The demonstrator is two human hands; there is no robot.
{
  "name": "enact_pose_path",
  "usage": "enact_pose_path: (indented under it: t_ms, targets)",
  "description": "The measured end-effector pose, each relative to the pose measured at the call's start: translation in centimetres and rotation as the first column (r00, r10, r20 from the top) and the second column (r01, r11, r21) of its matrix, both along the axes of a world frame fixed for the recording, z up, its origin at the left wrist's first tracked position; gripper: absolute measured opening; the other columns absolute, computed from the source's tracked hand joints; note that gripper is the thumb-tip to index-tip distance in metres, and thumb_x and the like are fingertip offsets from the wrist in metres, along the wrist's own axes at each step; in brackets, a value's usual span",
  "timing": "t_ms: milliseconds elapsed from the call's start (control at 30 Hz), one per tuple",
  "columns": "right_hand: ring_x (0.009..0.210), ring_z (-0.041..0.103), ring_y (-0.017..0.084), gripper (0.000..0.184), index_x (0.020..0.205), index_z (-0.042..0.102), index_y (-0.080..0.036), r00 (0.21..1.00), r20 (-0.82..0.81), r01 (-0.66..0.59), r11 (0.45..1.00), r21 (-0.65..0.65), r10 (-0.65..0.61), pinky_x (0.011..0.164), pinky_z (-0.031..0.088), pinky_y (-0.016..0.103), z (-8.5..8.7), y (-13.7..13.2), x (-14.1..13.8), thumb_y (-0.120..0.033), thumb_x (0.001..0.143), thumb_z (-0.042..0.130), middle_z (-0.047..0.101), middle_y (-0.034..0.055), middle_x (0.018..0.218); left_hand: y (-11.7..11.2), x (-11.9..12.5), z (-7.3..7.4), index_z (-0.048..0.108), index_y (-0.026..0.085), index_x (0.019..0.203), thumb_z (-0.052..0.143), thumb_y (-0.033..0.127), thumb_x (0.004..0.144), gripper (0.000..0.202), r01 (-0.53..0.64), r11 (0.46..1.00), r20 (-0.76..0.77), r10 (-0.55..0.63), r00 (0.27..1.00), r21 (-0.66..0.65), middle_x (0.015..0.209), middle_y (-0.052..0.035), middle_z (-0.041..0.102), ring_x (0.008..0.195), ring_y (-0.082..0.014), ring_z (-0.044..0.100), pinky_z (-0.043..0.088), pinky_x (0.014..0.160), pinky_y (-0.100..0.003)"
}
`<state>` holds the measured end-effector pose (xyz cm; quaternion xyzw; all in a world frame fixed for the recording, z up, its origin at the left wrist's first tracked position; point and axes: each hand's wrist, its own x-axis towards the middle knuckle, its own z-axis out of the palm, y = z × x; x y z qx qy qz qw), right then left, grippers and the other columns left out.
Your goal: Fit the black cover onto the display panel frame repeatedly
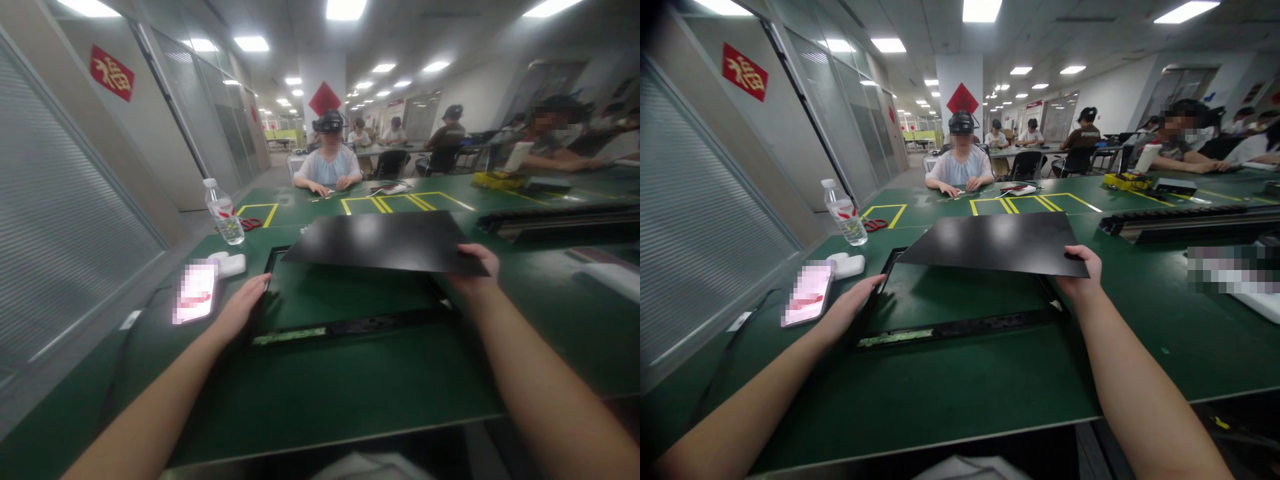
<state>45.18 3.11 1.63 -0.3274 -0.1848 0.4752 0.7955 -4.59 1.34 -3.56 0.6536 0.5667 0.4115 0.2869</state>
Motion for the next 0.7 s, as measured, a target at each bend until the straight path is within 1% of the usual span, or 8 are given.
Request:
enact_pose_path:
  t_ms: [100, 133, 233, 333, 400, 467, 600, 700]
  targets:
    - [0.068, 0.064, 0.017, 0.018, 0.079, 0.058, -0.021, 0.988, -0.023, 0.152, 0.983, -0.101, -0.155, 0.062, 0.061, 0.030, 0.2, 0.2, -0.7, -0.009, 0.065, 0.054, 0.063, 0.0000, 0.071, 0.1, -0.1, -0.8, 0.070, 0.018, 0.144, 0.054, 0.078, 0.090, 0.083, 0.053, 0.998, -0.145, -0.055, 0.988, -0.021, 0.160, -0.0167, 0.061, 0.152, -0.0407, 0.050, 0.029, 0.131, -0.056]
    - [0.068, 0.062, 0.015, 0.018, 0.076, 0.057, -0.020, 0.976, -0.018, 0.214, 0.972, -0.101, -0.217, 0.062, 0.059, 0.026, 0.3, 0.3, -0.9, -0.007, 0.064, 0.054, 0.062, -0.0003, 0.072, 0.1, 0.0, -0.8, 0.069, 0.017, 0.145, 0.052, 0.078, 0.090, 0.083, 0.072, 0.997, -0.187, -0.075, 0.979, -0.023, 0.160, -0.0175, 0.060, 0.152, -0.0405, 0.050, 0.030, 0.131, -0.055]
    - [0.071, 0.059, 0.010, 0.021, 0.071, 0.051, -0.019, 0.920, 0.007, 0.393, 0.920, 0.005, -0.393, 0.067, 0.055, 0.019, 0.5, 0.5, -1.3, -0.001, 0.060, 0.055, 0.057, -0.0020, 0.074, -0.2, 0.5, -0.5, 0.068, 0.015, 0.144, 0.050, 0.075, 0.092, 0.081, 0.116, 0.993, -0.306, -0.113, 0.945, -0.008, 0.158, -0.0202, 0.061, 0.151, -0.0398, 0.052, 0.033, 0.129, -0.055]
    - [0.073, 0.056, 0.009, 0.027, 0.071, 0.045, -0.020, 0.861, 0.006, 0.505, 0.856, 0.111, -0.509, 0.072, 0.055, 0.019, 0.3, 0.7, -0.9, 0.001, 0.057, 0.054, 0.050, -0.0045, 0.076, -0.6, 1.0, 0.0, 0.067, 0.014, 0.144, 0.051, 0.070, 0.094, 0.077, 0.151, 0.988, -0.402, -0.141, 0.905, -0.006, 0.157, -0.0223, 0.060, 0.149, -0.0399, 0.054, 0.035, 0.128, -0.056]
    - [0.074, 0.053, 0.010, 0.029, 0.074, 0.043, -0.021, 0.825, 0.005, 0.561, 0.819, 0.120, -0.566, 0.069, 0.054, 0.020, 0.1, 0.8, -0.4, 0.000, 0.057, 0.053, 0.047, -0.0048, 0.078, -0.8, 1.1, 0.3, 0.065, 0.012, 0.145, 0.053, 0.066, 0.093, 0.076, 0.161, 0.987, -0.446, -0.152, 0.882, -0.017, 0.159, -0.0241, 0.058, 0.150, -0.0406, 0.053, 0.036, 0.128, -0.057]
    - [0.074, 0.053, 0.010, 0.032, 0.079, 0.042, -0.023, 0.796, 0.014, 0.603, 0.795, 0.075, -0.605, 0.062, 0.052, 0.019, -0.2, 0.9, 0.3, -0.002, 0.057, 0.053, 0.046, -0.0044, 0.081, -0.8, 1.2, 0.3, 0.064, 0.011, 0.146, 0.054, 0.064, 0.093, 0.076, 0.164, 0.986, -0.473, -0.156, 0.867, -0.025, 0.161, -0.0254, 0.055, 0.151, -0.0410, 0.051, 0.036, 0.128, -0.057]
    - [0.073, 0.056, 0.011, 0.037, 0.090, 0.043, -0.025, 0.777, 0.065, 0.628, 0.777, -0.043, -0.626, 0.050, 0.044, 0.017, -0.6, 1.0, 1.5, -0.003, 0.062, 0.051, 0.049, -0.0036, 0.084, -0.8, 1.3, 0.4, 0.063, 0.011, 0.146, 0.052, 0.061, 0.094, 0.073, 0.166, 0.986, -0.497, -0.157, 0.854, -0.025, 0.161, -0.0249, 0.055, 0.151, -0.0410, 0.050, 0.035, 0.127, -0.059]
    - [0.077, 0.059, 0.011, 0.038, 0.094, 0.042, -0.025, 0.763, 0.100, 0.646, 0.755, -0.109, -0.639, 0.050, 0.047, 0.016, -0.8, 1.1, 2.5, -0.004, 0.064, 0.049, 0.053, -0.0021, 0.090, -0.9, 1.3, 0.5, 0.063, 0.012, 0.146, 0.052, 0.061, 0.094, 0.072, 0.171, 0.985, -0.503, -0.164, 0.848, -0.032, 0.161, -0.0246, 0.055, 0.150, -0.0413, 0.051, 0.036, 0.126, -0.061]
